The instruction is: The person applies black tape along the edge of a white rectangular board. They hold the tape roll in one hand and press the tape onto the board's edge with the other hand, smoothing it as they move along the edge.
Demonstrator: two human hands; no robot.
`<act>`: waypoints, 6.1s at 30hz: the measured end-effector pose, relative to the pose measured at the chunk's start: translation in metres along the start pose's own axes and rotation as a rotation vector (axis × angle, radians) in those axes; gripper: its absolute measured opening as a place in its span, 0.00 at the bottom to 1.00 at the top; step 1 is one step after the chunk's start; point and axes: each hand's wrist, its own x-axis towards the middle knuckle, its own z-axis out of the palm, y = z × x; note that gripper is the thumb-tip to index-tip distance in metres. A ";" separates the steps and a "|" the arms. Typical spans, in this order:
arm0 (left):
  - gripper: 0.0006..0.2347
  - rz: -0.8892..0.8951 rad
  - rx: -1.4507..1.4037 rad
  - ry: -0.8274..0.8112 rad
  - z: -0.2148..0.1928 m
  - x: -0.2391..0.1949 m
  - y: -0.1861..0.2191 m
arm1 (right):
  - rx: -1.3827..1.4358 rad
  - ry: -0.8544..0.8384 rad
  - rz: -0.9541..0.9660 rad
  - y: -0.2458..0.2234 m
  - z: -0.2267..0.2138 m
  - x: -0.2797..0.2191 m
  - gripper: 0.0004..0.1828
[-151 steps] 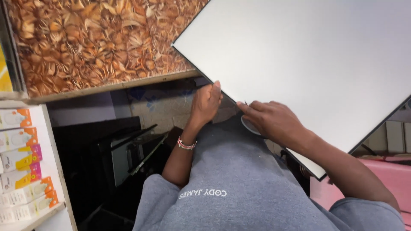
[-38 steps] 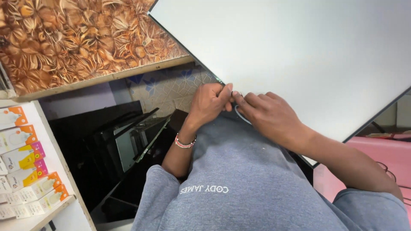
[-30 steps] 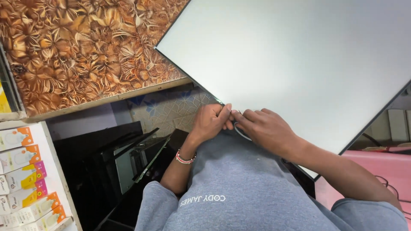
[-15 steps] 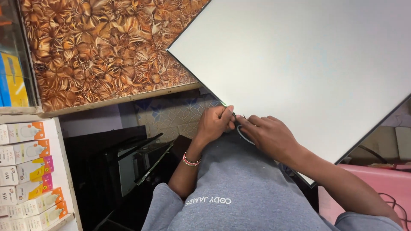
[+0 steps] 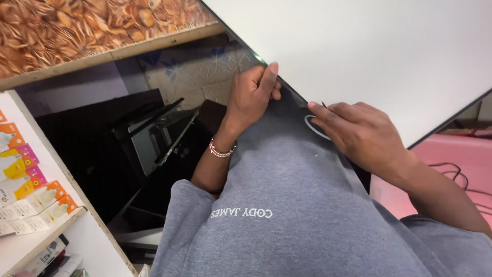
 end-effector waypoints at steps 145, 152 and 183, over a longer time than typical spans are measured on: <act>0.30 -0.126 0.262 -0.177 -0.001 -0.004 0.022 | -0.108 -0.325 -0.197 0.004 -0.010 -0.012 0.24; 0.20 -0.117 0.278 -0.207 0.014 -0.008 0.022 | -0.120 -0.335 -0.192 0.005 -0.003 -0.019 0.27; 0.17 -0.099 -0.025 -0.439 0.005 0.000 0.024 | -0.049 -0.053 -0.032 -0.011 0.011 0.001 0.14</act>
